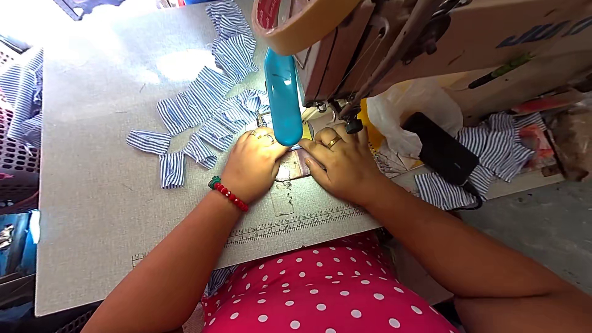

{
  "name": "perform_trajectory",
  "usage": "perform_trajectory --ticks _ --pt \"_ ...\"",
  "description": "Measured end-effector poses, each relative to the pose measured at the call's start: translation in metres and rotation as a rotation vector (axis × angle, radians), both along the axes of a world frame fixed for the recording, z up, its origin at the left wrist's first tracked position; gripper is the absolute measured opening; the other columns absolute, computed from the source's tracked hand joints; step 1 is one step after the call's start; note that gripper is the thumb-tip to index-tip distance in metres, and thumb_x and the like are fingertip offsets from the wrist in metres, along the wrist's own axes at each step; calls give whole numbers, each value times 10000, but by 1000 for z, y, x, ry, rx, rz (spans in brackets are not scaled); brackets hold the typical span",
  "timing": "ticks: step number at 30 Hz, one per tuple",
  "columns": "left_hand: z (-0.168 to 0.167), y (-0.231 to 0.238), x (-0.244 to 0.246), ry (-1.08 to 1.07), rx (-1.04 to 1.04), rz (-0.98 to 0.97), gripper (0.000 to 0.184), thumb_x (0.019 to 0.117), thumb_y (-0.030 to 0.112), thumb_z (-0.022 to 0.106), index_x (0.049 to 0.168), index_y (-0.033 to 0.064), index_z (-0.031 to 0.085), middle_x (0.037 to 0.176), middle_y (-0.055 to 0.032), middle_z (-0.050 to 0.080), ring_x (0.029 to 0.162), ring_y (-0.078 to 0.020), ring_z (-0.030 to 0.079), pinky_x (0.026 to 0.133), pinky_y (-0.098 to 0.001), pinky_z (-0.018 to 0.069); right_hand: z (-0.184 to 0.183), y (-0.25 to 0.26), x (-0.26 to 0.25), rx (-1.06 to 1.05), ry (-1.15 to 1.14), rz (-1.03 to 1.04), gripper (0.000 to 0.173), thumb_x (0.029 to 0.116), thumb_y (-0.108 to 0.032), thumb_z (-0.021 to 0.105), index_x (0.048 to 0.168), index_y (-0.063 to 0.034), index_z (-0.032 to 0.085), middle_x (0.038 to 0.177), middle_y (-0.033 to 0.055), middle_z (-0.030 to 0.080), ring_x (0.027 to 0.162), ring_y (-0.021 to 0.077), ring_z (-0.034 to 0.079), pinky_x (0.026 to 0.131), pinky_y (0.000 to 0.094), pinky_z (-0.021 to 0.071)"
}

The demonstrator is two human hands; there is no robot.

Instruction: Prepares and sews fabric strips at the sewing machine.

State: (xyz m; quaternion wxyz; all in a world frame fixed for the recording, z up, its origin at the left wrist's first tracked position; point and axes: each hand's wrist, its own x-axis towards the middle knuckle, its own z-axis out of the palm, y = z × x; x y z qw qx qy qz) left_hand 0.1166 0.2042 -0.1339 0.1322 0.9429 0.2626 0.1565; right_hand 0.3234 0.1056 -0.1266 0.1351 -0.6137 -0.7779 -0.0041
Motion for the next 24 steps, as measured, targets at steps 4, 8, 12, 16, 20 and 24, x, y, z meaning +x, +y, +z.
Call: perform_trajectory --ticks 4,8,12,16,20,24 --pt "0 0 -1 26 2 1 373 1036 157 424 1230 167 743 1313 -33 700 1295 -237 604 1123 -475 415 1 1 0 1 -6 11 430 1032 -326 410 1317 -184 699 1117 115 666 1132 342 575 979 585 361" --pt "-1 2 -1 18 -2 -2 368 1038 154 427 1219 161 747 1310 -34 700 1295 -239 602 1125 -477 412 1 1 -1 -6 -21 7 448 1032 -335 395 1341 -200 690 1119 118 669 1127 350 574 977 596 354" --pt "0 6 0 9 -25 1 374 1031 140 423 1217 160 747 1333 -29 691 1307 -234 597 1121 -473 419 13 -9 11 48 84 84 410 1048 -354 458 1318 -179 713 1138 117 674 1082 326 595 922 543 412" --pt "2 13 1 9 -26 -27 366 1026 126 431 1213 151 745 1326 -54 691 1297 -257 603 1112 -485 429 32 -53 68 257 106 -141 336 1035 -267 537 1243 -75 718 1180 207 660 1142 388 590 976 550 452" --pt "2 14 1 26 -17 -23 373 1017 115 432 1222 149 741 1337 -56 686 1321 -254 584 1137 -477 403 26 -90 155 285 -44 -657 599 1030 -484 525 1456 -62 507 1463 302 462 1380 494 421 1120 632 342" --pt "2 14 3 19 -6 -1 374 1013 116 434 1217 144 746 1327 -60 690 1314 -262 589 1125 -480 410 16 -100 190 196 26 -764 664 1037 -503 438 1470 0 460 1517 320 422 1438 504 363 1168 636 286"
